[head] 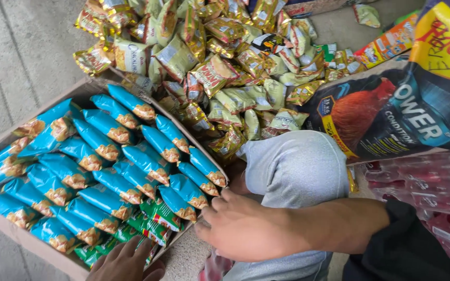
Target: Organizing various bags of snacks into cardboard boxes on the floor of a shop.
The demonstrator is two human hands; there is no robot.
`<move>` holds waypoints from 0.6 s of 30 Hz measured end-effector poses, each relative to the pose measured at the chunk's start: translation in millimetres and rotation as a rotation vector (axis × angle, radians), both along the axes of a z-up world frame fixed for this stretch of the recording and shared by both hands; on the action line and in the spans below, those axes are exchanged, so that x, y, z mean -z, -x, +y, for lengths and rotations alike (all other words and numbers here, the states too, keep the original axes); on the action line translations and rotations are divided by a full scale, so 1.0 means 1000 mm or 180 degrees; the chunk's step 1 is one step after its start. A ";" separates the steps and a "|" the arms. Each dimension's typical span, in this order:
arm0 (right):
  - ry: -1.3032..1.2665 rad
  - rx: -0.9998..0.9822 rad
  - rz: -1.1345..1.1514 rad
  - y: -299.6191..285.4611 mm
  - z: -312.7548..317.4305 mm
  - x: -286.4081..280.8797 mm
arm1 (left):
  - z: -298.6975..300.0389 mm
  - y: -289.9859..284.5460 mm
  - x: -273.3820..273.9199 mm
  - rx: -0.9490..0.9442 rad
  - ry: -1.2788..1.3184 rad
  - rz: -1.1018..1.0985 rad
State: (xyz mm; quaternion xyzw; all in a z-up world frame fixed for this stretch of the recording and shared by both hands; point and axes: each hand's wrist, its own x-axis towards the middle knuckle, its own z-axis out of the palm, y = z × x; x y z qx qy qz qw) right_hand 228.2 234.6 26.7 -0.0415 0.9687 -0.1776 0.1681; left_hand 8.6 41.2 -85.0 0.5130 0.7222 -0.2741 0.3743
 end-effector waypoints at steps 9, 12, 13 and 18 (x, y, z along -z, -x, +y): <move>0.0426 0.0004 -0.0336 0.007 0.006 -0.003 | 0.012 -0.008 -0.051 -0.0247 -0.0154 -0.0537; 0.0376 -0.0159 -0.0398 0.009 0.007 -0.001 | 0.000 -0.014 -0.057 -0.0504 -0.0796 -0.0611; 0.0320 -0.0110 -0.0698 0.010 0.008 -0.001 | 0.000 -0.016 -0.064 -0.0518 -0.0955 -0.0681; 0.0186 -0.0226 -0.0354 -0.005 0.034 0.041 | 0.006 -0.015 -0.081 -0.0707 -0.1150 -0.0749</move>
